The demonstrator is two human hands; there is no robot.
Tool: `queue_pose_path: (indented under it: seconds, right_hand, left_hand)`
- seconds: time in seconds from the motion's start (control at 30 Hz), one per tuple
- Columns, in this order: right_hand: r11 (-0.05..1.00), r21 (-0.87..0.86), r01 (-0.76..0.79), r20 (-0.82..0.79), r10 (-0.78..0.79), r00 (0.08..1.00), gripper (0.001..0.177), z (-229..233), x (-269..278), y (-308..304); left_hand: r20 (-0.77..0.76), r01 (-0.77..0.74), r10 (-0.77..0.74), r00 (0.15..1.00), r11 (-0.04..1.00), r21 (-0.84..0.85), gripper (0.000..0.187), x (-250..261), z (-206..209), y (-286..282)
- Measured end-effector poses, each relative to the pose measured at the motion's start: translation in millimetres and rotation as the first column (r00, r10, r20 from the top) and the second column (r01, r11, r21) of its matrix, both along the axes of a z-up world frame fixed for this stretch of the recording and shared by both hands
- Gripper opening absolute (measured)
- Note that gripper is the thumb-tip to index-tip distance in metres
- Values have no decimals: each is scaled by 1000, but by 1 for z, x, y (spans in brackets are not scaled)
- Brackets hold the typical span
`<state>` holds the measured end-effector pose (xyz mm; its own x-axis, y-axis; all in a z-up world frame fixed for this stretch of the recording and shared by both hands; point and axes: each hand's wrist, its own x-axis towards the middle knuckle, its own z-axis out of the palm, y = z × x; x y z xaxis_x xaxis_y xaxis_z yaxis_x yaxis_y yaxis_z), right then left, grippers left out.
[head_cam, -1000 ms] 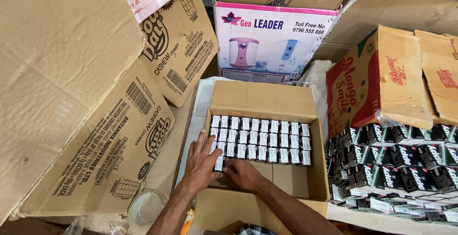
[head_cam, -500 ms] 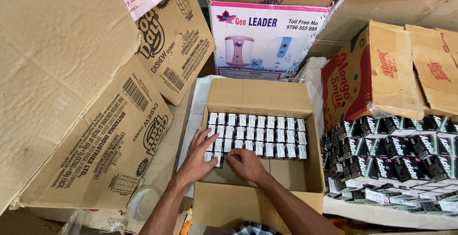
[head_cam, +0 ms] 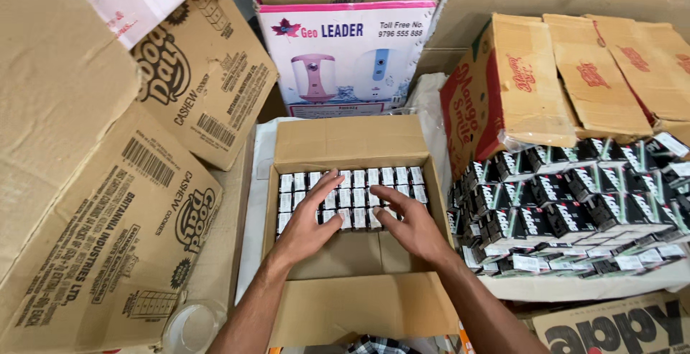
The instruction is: The person repeatedly picks small rectangular boxes from a pile and places them into a larger cardboard box, arranging them in neat rows. The task continues throughout the clip as the person fills the larger box with the smaller items.
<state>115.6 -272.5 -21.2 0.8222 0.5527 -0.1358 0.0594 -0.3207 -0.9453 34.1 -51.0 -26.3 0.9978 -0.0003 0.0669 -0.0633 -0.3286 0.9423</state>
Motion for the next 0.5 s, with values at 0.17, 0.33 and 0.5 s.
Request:
queue_pose_path:
  seconds: [0.17,0.33,0.5]
  right_hand:
    - [990,-22,141,108,-138,985,48,27,1,-54]
    - [950,-139,280,224,-245,943,53,41,1,-108]
    - [879,-164,449,349,-374,859,48,49,7,-153]
  left_hand:
    - [32,100,-97,995,990,-100,71,24,-7,-56]
    - [42,223,-219,975,966,-132,69,40,-8,-116]
    - [37,305,-307,951,913,-272,63,59,6,-169]
